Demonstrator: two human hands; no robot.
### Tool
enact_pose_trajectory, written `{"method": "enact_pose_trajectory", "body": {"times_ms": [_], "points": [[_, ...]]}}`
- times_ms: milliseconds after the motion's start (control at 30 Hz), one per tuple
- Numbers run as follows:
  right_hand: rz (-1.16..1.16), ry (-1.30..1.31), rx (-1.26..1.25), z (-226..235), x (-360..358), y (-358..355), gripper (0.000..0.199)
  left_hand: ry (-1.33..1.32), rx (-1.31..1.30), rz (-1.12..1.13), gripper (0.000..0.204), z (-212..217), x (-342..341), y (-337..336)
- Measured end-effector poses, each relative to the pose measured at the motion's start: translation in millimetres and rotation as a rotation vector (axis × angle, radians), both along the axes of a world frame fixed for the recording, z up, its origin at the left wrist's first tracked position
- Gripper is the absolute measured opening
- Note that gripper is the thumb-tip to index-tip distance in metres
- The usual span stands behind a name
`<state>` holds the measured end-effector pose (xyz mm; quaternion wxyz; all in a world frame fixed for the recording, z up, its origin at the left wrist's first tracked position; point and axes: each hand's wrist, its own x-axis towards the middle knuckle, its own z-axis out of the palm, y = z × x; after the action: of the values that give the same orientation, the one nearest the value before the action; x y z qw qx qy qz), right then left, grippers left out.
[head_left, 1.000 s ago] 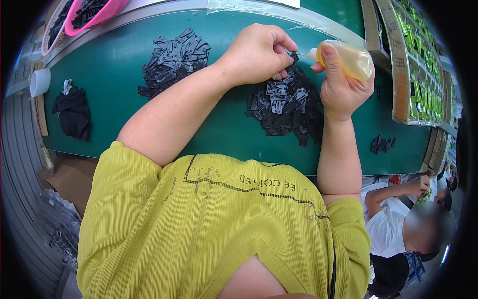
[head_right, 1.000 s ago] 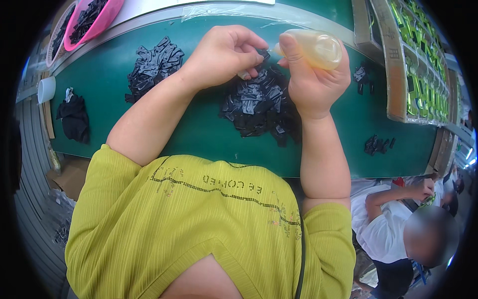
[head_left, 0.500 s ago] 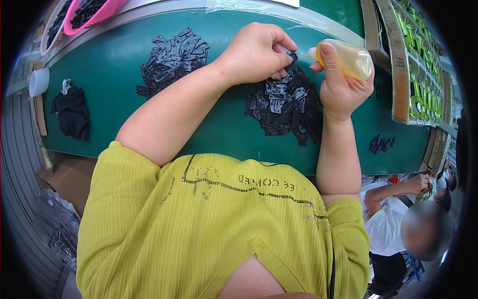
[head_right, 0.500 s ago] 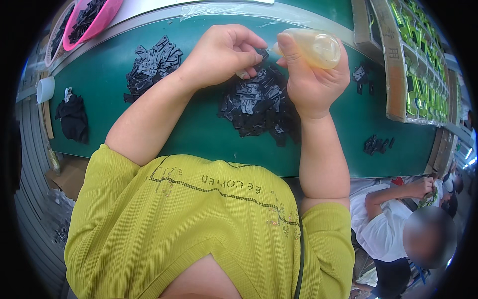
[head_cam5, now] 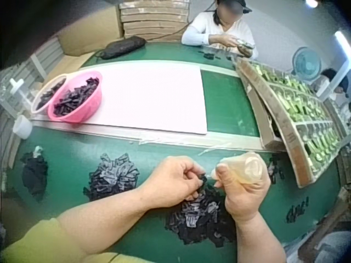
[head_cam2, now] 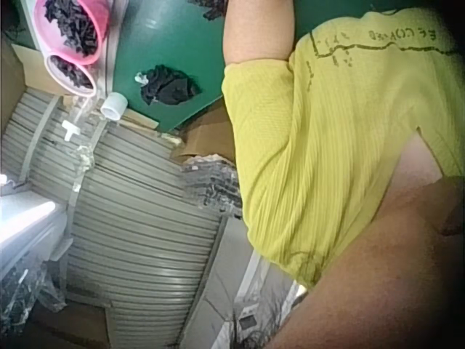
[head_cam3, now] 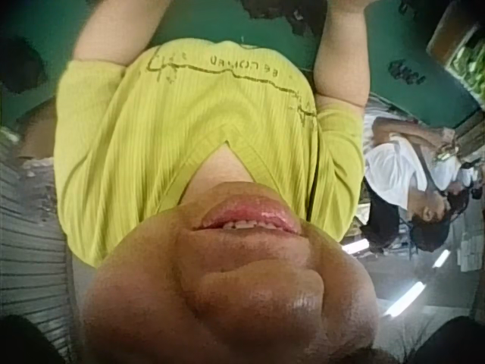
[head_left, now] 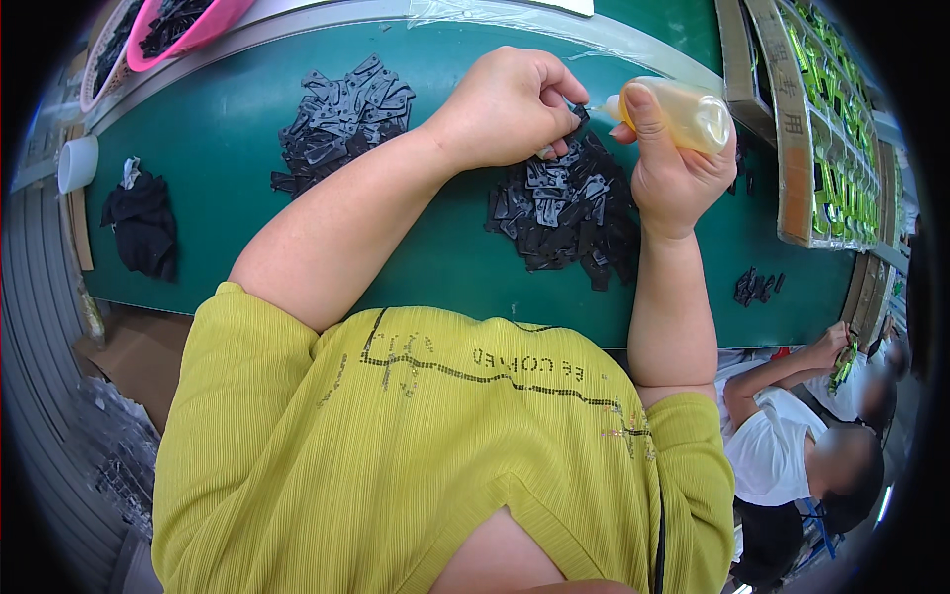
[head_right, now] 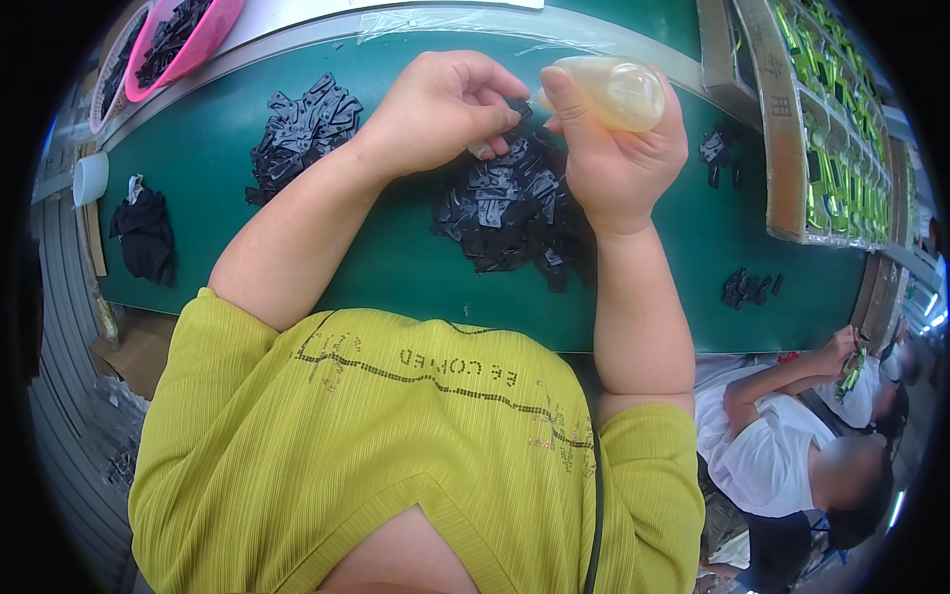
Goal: Assemble plastic toy car shells and attach small components at a manufacturing workbench.
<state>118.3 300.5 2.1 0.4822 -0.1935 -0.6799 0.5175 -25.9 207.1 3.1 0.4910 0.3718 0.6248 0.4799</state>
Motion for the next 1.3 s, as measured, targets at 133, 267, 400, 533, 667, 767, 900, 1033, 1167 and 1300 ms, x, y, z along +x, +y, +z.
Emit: {"method": "enact_pose_trajectory", "body": {"times_ms": [133, 267, 400, 533, 667, 767, 900, 1033, 1167, 1300], "points": [[-0.053, 0.042, -0.032, 1, 1, 3, 0.019, -0.024, -0.011, 0.006, 0.025, 2, -1, 0], [0.045, 0.161, -0.212, 6, 5, 10, 0.011, -0.033, -0.003, 0.005, 0.025, 3, -3, 0], [0.087, 0.167, -0.277, 4, 6, 8, 0.012, -0.077, -0.016, 0.031, 0.025, 5, -4, 0], [0.126, 0.089, -0.259, 5, 5, 2, 0.014, -0.088, -0.027, 0.030, 0.026, 7, -6, 0], [0.107, 0.041, -0.264, 5, 4, 1, 0.016, -0.087, -0.030, 0.032, 0.027, 7, -6, 0], [0.120, 0.028, -0.250, 4, 5, 1, 0.018, -0.081, -0.033, 0.031, 0.027, 8, -5, 0], [0.107, 0.034, -0.257, 3, 5, 0, 0.018, -0.077, -0.034, 0.031, 0.027, 7, -3, -1], [0.102, 0.005, -0.246, 3, 6, 0, 0.019, -0.076, -0.031, 0.032, 0.027, 5, -4, -1], [0.104, 0.009, -0.256, 2, 3, 0, 0.019, -0.088, -0.037, 0.029, 0.027, 4, -4, 0], [0.130, -0.013, -0.234, 1, 0, 4, 0.016, -0.094, -0.029, 0.030, 0.026, 5, -7, 2]]}}
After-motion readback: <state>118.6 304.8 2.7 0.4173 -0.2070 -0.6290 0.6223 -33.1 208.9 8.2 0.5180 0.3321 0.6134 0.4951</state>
